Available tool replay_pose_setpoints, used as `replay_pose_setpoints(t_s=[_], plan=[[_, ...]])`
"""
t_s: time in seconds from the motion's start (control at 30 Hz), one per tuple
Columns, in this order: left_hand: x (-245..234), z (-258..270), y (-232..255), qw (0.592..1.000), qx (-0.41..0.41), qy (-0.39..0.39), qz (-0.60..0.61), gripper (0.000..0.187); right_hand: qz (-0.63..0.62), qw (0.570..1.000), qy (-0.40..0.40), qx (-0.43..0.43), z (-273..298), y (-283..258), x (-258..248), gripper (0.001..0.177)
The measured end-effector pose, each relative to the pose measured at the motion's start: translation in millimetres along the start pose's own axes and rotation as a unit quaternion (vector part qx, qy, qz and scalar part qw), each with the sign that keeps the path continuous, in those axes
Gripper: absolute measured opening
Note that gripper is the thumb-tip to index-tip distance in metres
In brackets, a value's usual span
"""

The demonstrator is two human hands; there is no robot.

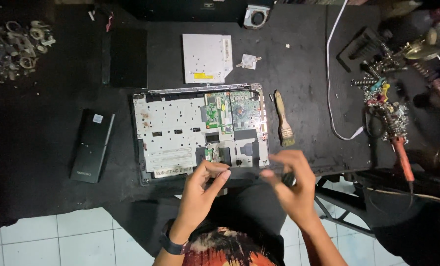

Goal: The person uses a screwdriver to remove screws from a disassembled electronic device on a workbench. They then use their hands to disconnect a ribbon cable and remove a small component from the circuit board.

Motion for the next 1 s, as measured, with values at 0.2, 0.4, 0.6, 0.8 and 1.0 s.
replay_pose_setpoints(t_s=[0.2, 0.4, 0.6, 0.8, 1.0], plan=[[9.8, -3.4, 0.9, 0.997, 0.023, -0.030, -0.064, 0.013, -0.104, 0.960, -0.045, 0.256, 15.0, 28.0, 11.8, 0.041], [19.6, -3.2, 1.4, 0.989, -0.012, -0.081, -0.126, 0.015, 0.088, 0.995, 0.035, -0.009, 22.1, 7.5, -15.9, 0.052], [25.8, -12.4, 18.3, 0.993, -0.023, -0.103, -0.052, 0.017, 0.245, 0.950, -0.143, -0.133, 21.9, -31.1, 13.3, 0.058], [27.3, -10.6, 7.2, 0.988, -0.107, -0.108, 0.030, 0.020, 0.173, 0.975, -0.088, -0.103, 21.6, -34.0, 7.2, 0.043], [28.0, -15.5, 22.6, 0.995, -0.027, -0.077, -0.056, 0.015, -0.071, 0.989, -0.045, 0.120, 28.9, -8.5, 12.0, 0.021]])
Point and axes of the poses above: each hand's wrist, its own z-axis away from the middle knuckle, its own x-axis out of the palm, y = z × x, the point moved 7 cm from there along -z, towards the middle knuckle, and after that the axes turned 4 degrees about -z, right-handed, at the moved point
